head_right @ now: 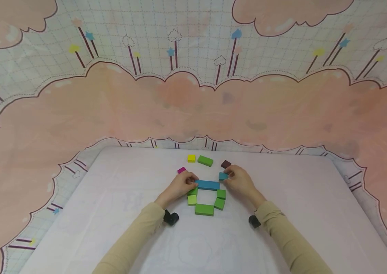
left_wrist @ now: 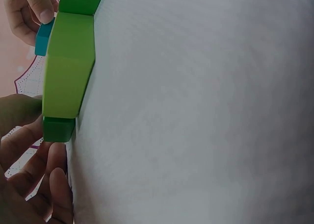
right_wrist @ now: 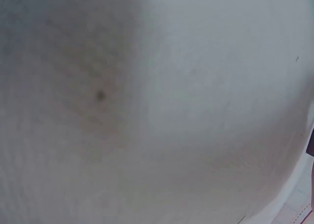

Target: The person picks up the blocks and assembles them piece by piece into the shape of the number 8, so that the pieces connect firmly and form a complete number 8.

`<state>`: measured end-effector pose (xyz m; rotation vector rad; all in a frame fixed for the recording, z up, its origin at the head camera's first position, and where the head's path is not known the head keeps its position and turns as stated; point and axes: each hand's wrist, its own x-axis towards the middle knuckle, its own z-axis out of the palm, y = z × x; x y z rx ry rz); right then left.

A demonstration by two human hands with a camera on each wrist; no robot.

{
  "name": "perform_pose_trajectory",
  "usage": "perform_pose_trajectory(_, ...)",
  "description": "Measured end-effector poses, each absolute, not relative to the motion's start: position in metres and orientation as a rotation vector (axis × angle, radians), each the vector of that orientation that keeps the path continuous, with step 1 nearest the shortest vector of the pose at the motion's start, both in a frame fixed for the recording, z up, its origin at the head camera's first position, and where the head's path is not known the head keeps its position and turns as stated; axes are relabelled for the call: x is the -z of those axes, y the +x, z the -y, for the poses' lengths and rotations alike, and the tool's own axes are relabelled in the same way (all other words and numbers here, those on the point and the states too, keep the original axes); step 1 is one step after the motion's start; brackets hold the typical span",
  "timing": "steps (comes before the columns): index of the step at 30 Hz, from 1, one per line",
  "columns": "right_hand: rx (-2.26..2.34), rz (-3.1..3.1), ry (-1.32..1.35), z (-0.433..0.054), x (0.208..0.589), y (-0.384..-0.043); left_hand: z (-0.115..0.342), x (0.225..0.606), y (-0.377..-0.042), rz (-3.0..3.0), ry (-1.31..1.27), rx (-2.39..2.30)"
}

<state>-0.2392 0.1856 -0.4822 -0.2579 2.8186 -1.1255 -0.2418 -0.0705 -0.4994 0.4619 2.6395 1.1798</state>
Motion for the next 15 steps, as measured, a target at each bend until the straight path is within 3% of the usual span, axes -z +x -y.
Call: perform_pose_trajectory(15,1.086,-2.818,-0.29,-0.1786,0.4812,-0.2375,0.0707,0.4998,-0.2431,-2.644,0.465,-1.179)
